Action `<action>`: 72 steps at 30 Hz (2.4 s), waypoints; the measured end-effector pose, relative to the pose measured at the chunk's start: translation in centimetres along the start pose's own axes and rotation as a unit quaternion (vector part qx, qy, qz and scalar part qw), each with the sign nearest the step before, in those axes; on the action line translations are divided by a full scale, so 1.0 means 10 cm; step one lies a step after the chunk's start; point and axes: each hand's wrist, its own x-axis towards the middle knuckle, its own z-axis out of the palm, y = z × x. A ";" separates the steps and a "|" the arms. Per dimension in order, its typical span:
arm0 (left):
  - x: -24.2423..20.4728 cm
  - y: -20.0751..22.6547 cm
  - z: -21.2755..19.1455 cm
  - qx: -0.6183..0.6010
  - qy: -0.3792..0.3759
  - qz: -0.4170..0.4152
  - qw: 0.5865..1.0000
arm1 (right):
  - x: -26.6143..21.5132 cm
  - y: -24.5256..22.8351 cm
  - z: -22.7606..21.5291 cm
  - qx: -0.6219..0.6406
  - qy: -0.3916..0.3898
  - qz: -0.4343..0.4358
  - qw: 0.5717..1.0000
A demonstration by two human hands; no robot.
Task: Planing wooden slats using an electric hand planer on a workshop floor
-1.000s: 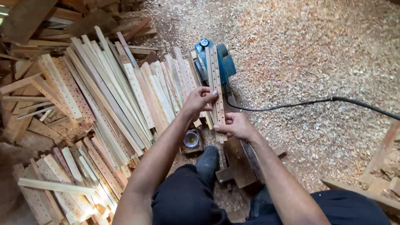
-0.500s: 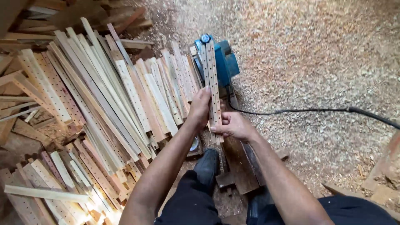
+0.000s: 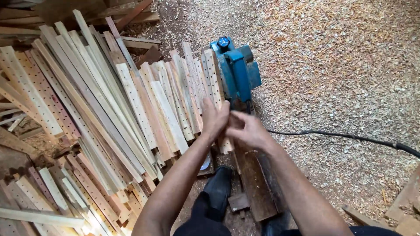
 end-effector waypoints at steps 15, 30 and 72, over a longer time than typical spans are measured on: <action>0.37 0.14 -0.26 0.144 -0.002 -0.009 0.990 | 1.51 -0.47 -0.51 0.196 0.130 0.036 0.971; 0.91 0.10 0.25 0.133 -0.007 0.134 0.982 | -0.35 0.01 -0.46 0.132 0.166 0.016 0.977; 1.97 -1.04 -0.24 0.003 0.102 0.088 0.991 | 1.87 -1.13 -0.13 0.121 0.221 -0.065 0.966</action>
